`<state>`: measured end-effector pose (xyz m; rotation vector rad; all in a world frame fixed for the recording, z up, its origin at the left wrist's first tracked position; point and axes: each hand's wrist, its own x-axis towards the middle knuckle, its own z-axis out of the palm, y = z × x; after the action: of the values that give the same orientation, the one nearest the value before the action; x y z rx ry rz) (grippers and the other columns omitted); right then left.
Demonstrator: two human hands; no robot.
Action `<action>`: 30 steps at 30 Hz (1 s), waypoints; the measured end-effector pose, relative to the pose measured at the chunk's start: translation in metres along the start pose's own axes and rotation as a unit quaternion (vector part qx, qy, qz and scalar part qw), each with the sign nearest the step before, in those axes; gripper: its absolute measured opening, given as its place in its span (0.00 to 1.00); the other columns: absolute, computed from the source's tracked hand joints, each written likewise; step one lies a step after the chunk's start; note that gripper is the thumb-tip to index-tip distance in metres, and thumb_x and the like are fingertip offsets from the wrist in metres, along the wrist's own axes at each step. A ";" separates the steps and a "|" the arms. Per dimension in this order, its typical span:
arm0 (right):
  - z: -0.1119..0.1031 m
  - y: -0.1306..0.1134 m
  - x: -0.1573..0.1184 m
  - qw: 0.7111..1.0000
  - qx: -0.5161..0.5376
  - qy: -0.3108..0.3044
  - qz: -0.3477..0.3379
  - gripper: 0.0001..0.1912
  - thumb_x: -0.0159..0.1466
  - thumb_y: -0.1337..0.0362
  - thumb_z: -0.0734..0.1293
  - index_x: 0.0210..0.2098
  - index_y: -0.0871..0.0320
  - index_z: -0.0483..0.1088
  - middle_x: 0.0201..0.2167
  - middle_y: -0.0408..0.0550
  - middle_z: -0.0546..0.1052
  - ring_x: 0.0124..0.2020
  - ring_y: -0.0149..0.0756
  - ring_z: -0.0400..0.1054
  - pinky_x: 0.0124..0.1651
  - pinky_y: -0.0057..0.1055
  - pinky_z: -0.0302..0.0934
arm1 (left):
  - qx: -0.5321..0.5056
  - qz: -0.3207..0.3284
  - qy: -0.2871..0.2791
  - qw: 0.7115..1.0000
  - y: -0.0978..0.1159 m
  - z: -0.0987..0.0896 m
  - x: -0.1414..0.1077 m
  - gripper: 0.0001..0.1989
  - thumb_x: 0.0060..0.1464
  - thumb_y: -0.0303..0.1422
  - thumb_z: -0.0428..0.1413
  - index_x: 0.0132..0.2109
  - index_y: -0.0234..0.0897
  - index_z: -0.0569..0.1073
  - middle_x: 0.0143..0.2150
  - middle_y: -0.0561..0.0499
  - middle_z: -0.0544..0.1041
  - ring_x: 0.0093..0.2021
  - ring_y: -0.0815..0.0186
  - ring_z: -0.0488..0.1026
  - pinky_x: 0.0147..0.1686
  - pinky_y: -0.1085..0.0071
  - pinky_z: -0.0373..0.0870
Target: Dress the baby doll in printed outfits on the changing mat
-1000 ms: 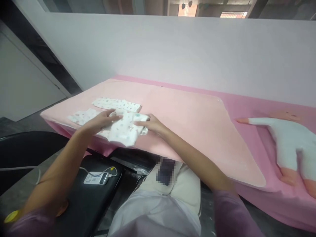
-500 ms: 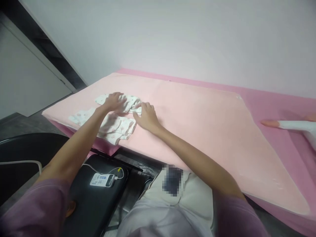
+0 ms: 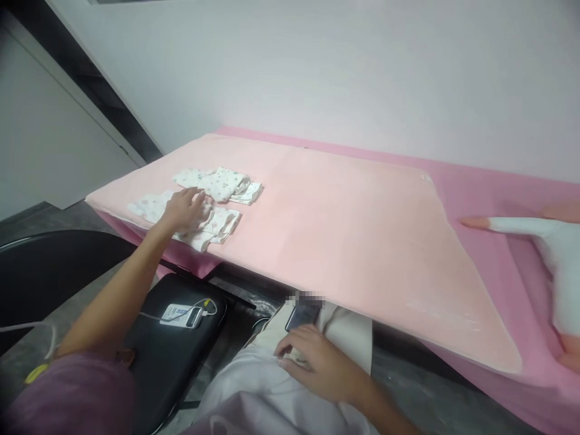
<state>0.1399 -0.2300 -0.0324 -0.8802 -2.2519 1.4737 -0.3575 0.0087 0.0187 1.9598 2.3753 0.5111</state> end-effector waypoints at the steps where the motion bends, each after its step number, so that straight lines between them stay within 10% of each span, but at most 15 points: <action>1: 0.004 0.009 -0.012 1.000 0.012 0.017 0.017 0.11 0.78 0.48 0.68 0.53 0.41 0.79 0.50 0.45 0.84 0.56 0.51 0.78 0.63 0.51 0.73 | 0.005 -0.004 -0.011 1.000 -0.006 0.003 -0.012 0.37 0.76 0.53 0.40 0.77 0.36 0.70 0.81 0.36 0.66 0.81 0.41 0.60 0.79 0.41 0.54; 6: 0.022 0.035 -0.045 0.992 0.057 0.090 0.062 0.17 0.82 0.47 0.64 0.52 0.48 0.80 0.51 0.49 0.84 0.56 0.48 0.78 0.65 0.45 0.70 | 0.019 -0.006 -0.055 0.998 -0.016 0.016 -0.038 0.38 0.77 0.49 0.39 0.83 0.34 0.59 0.86 0.36 0.53 0.86 0.41 0.48 0.81 0.37 0.45; 10: 0.037 0.046 -0.051 0.987 0.074 0.136 0.051 0.18 0.82 0.47 0.63 0.51 0.50 0.80 0.50 0.49 0.84 0.54 0.46 0.78 0.62 0.43 0.69 | -0.023 -0.006 -0.038 0.999 -0.002 0.005 -0.030 0.36 0.74 0.49 0.47 0.75 0.28 0.71 0.80 0.30 0.66 0.81 0.39 0.59 0.79 0.37 0.50; 16: 0.063 0.071 -0.060 0.971 0.075 0.214 0.073 0.18 0.81 0.47 0.63 0.52 0.50 0.79 0.50 0.50 0.84 0.54 0.47 0.78 0.62 0.43 0.69 | -0.100 0.029 0.170 0.980 0.063 0.015 -0.081 0.31 0.81 0.46 0.36 0.70 0.29 0.72 0.73 0.32 0.73 0.76 0.47 0.65 0.77 0.45 0.56; 19: 0.073 0.094 -0.063 0.940 0.063 0.311 0.125 0.20 0.80 0.44 0.63 0.50 0.52 0.77 0.47 0.52 0.84 0.49 0.48 0.79 0.55 0.43 0.71 | -0.248 0.141 0.334 0.898 0.106 0.062 -0.159 0.24 0.78 0.48 0.47 0.62 0.35 0.76 0.61 0.36 0.79 0.64 0.51 0.75 0.69 0.47 0.67; 21: 0.076 0.109 -0.063 0.913 0.063 0.369 0.165 0.22 0.78 0.41 0.64 0.48 0.52 0.76 0.46 0.54 0.84 0.45 0.48 0.79 0.50 0.43 0.71 | -0.295 0.276 0.266 0.875 0.129 0.101 -0.216 0.19 0.72 0.50 0.54 0.46 0.42 0.80 0.43 0.43 0.82 0.45 0.53 0.78 0.57 0.50 0.72; 23: 0.076 0.122 -0.060 0.890 0.070 0.406 0.196 0.23 0.76 0.39 0.64 0.48 0.52 0.75 0.46 0.55 0.85 0.43 0.48 0.79 0.46 0.42 0.71 | -0.327 0.346 0.078 0.876 0.146 0.137 -0.263 0.14 0.67 0.48 0.60 0.40 0.44 0.81 0.38 0.45 0.82 0.40 0.55 0.77 0.52 0.52 0.71; 30: 0.072 0.142 -0.021 0.872 0.132 0.420 0.215 0.27 0.68 0.36 0.69 0.49 0.53 0.73 0.47 0.56 0.85 0.43 0.48 0.80 0.46 0.44 0.72 | -0.469 -0.003 -0.156 0.869 0.181 0.206 -0.298 0.22 0.75 0.52 0.52 0.54 0.42 0.82 0.52 0.40 0.85 0.54 0.51 0.79 0.62 0.53 0.71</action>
<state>0.1617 -0.2546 -0.1898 -1.6041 -1.2334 1.1559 -0.0770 -0.1994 -0.1860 1.4130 1.4638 1.0060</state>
